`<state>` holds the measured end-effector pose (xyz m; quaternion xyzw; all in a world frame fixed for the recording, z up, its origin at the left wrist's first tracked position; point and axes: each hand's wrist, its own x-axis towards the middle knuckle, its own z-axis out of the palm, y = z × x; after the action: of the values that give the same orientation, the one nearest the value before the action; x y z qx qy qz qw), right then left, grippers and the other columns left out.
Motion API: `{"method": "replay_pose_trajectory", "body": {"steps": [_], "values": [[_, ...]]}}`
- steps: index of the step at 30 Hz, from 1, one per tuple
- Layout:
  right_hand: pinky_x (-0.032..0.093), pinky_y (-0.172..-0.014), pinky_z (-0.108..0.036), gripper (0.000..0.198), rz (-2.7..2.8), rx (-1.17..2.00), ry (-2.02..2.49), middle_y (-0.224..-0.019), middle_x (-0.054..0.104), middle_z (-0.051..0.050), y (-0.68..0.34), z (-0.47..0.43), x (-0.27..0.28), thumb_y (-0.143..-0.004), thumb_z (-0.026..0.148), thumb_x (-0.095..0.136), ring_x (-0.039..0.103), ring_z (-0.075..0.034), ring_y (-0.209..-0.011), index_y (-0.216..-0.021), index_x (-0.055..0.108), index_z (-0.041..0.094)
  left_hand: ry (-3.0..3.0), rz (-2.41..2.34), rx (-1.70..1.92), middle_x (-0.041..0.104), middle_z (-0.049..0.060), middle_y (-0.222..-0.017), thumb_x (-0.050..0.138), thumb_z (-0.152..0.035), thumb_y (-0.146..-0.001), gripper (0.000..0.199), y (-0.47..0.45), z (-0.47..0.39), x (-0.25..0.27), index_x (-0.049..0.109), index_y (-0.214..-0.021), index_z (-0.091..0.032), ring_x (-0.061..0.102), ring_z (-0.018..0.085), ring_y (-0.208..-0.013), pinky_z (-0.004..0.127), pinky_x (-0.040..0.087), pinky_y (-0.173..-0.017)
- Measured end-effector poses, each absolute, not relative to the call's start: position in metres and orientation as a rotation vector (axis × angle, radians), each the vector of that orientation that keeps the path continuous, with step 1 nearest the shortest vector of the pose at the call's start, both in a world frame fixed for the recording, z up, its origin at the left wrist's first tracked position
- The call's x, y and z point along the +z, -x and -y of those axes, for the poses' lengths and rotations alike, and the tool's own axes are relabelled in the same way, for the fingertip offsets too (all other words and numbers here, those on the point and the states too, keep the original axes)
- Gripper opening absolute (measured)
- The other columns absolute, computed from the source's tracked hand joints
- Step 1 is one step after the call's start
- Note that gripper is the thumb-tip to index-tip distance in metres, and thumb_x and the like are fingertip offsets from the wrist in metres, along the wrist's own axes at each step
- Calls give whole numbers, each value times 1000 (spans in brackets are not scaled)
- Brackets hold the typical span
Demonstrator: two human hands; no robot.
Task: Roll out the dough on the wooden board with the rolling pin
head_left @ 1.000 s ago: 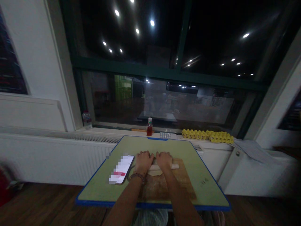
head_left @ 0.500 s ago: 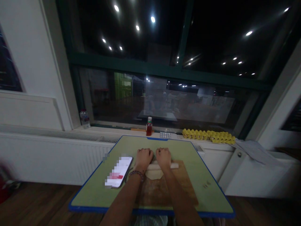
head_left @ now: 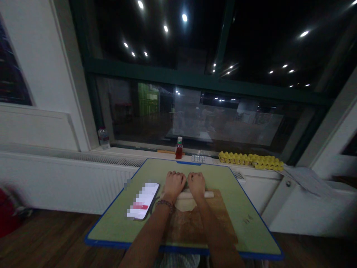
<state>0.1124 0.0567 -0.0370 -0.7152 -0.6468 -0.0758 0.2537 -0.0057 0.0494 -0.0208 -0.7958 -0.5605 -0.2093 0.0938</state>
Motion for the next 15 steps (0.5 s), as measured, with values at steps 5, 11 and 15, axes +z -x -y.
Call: {"method": "replay_pose_trajectory", "body": {"steps": [5, 11, 15], "values": [[40, -79, -27, 40, 1745, -183, 1944, -93, 73, -11, -113, -58, -39, -97, 26, 36, 61, -21, -95, -92, 74, 16, 2374, 1586, -623, 72, 11, -87, 35, -24, -96, 37, 6, -49, -22, 69, -85, -16, 61, 24, -89, 40, 34, -84], [40, -79, -27, 41, 1746, -173, 1959, -93, 72, -12, -112, -57, -36, -98, 26, 34, 61, -21, -96, -92, 74, 16, 2387, 1589, -626, 73, 10, -88, 35, -24, -97, 37, 6, -48, -21, 69, -85, -16, 60, 23, -89, 40, 33, -85], [40, -80, -27, 41, 1747, -178, 1935, -92, 72, -12, -112, -54, -34, -98, 26, 34, 61, -20, -96, -92, 73, 15, 2389, 1589, -657, 73, 12, -89, 35, -25, -97, 38, 6, -48, -20, 70, -86, -16, 61, 24, -90, 40, 33, -86]]}}
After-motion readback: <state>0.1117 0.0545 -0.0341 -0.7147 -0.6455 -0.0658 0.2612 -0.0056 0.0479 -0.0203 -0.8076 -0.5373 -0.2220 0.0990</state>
